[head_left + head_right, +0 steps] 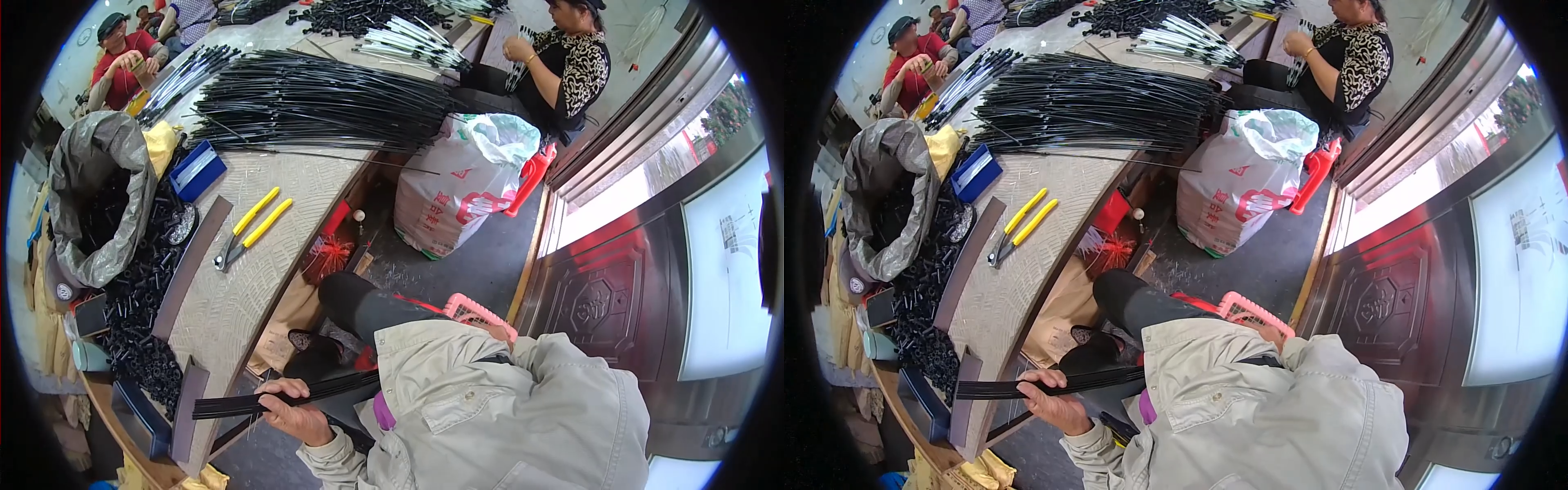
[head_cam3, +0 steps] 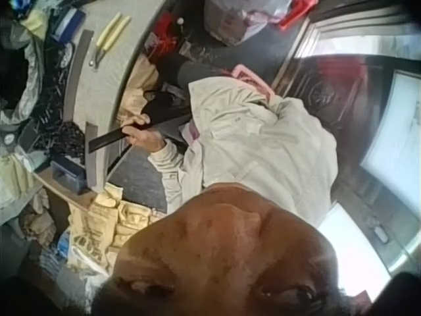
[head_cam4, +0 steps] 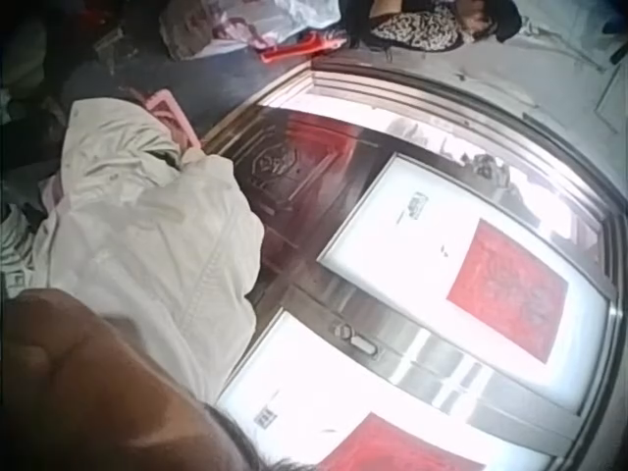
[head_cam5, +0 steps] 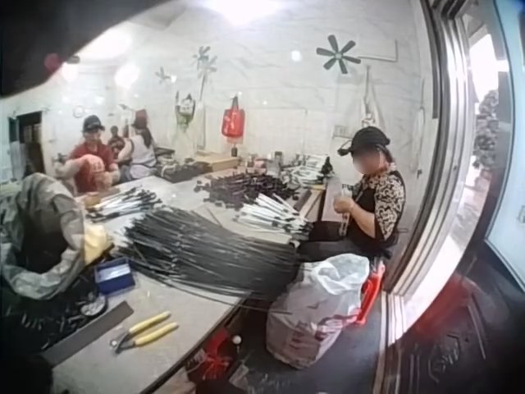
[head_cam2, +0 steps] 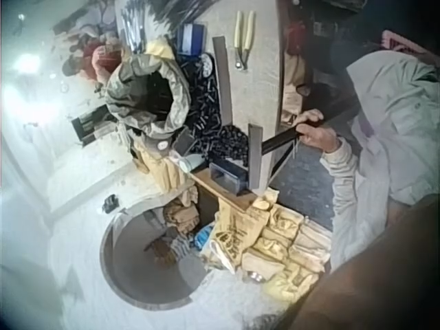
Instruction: Manually assembling industrial brushes by inserting bristle bundles into plastic bases and securing them with pliers.
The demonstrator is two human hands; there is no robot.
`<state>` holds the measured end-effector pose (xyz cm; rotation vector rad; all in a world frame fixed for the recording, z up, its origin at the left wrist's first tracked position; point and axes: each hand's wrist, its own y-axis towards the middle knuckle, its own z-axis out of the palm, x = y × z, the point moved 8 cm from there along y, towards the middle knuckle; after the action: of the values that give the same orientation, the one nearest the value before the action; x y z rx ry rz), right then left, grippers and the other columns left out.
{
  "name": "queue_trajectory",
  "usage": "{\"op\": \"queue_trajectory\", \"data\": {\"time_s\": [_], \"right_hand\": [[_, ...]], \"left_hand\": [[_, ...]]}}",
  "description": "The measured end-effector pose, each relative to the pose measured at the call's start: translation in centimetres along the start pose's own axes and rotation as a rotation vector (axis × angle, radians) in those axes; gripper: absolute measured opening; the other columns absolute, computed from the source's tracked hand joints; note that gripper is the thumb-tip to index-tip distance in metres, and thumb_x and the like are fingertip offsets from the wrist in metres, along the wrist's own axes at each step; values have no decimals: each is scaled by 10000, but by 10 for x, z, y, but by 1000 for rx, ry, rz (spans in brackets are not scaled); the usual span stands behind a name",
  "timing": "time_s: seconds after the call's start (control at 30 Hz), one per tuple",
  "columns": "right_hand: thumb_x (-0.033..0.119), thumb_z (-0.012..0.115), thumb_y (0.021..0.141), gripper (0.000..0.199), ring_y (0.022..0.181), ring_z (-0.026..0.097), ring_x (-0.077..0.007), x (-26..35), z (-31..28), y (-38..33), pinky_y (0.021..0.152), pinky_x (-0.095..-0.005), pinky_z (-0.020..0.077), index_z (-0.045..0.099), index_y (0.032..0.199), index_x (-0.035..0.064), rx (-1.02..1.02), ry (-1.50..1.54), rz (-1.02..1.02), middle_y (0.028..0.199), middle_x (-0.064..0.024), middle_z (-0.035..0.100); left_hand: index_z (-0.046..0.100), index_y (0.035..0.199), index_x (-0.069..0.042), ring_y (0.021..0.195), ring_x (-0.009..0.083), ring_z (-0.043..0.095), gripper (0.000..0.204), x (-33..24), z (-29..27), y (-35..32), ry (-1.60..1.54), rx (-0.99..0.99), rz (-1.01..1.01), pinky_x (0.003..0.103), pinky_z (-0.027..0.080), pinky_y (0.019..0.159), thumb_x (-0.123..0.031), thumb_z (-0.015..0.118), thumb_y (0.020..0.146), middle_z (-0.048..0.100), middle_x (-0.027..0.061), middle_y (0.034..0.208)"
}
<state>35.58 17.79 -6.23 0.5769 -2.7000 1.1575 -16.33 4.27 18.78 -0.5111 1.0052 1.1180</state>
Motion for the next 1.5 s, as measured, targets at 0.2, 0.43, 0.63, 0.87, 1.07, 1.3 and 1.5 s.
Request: {"op": "queue_trajectory", "data": {"time_s": [0.2,0.43,0.63,0.87,1.07,1.3,1.5], "right_hand": [[385,419,844,406,891,583,-344,7,1,-1,770,-413,453,519,1147,133,-19,25,-9,994,-187,592],[393,414,842,414,893,579,-353,13,2,-6,771,-419,451,515,1147,132,-22,39,-20,996,-195,588],[399,410,841,420,894,577,-360,20,-2,-2,772,-424,449,512,1147,131,-23,40,-51,998,-201,584],[406,405,839,427,895,573,-368,33,-9,12,773,-430,448,508,1148,130,4,14,-120,1001,-208,580],[391,451,807,387,879,571,-372,38,-29,14,757,-442,440,534,1060,111,-63,208,-148,961,-230,582],[395,484,799,363,795,585,-369,40,-44,33,666,-452,448,527,1036,124,-82,-49,-128,876,-198,597],[373,485,817,382,831,583,-342,43,-24,59,669,-443,461,500,1121,143,-134,-63,-288,904,-173,607]], "left_hand": [[489,833,-75,547,88,374,299,0,6,0,-26,30,-15,202,339,484,-357,439,918,405,7,640],[493,833,-79,538,90,377,295,0,4,1,-22,29,3,205,346,480,-357,440,917,410,5,642],[495,842,-77,545,94,394,293,1,3,0,-34,50,-5,212,354,484,-354,438,918,422,8,646],[480,830,-74,549,105,399,299,5,3,0,-35,37,-19,230,356,501,-357,440,919,417,16,621],[477,848,-58,562,108,412,297,-1,-2,1,-28,13,1,237,368,504,-340,430,928,440,23,656],[476,842,-43,558,136,426,292,-3,-3,2,-31,26,-16,265,379,494,-311,413,940,449,47,645],[478,798,-16,528,137,446,357,7,-11,1,113,-5,-36,270,384,486,-334,402,940,455,52,618]]}}
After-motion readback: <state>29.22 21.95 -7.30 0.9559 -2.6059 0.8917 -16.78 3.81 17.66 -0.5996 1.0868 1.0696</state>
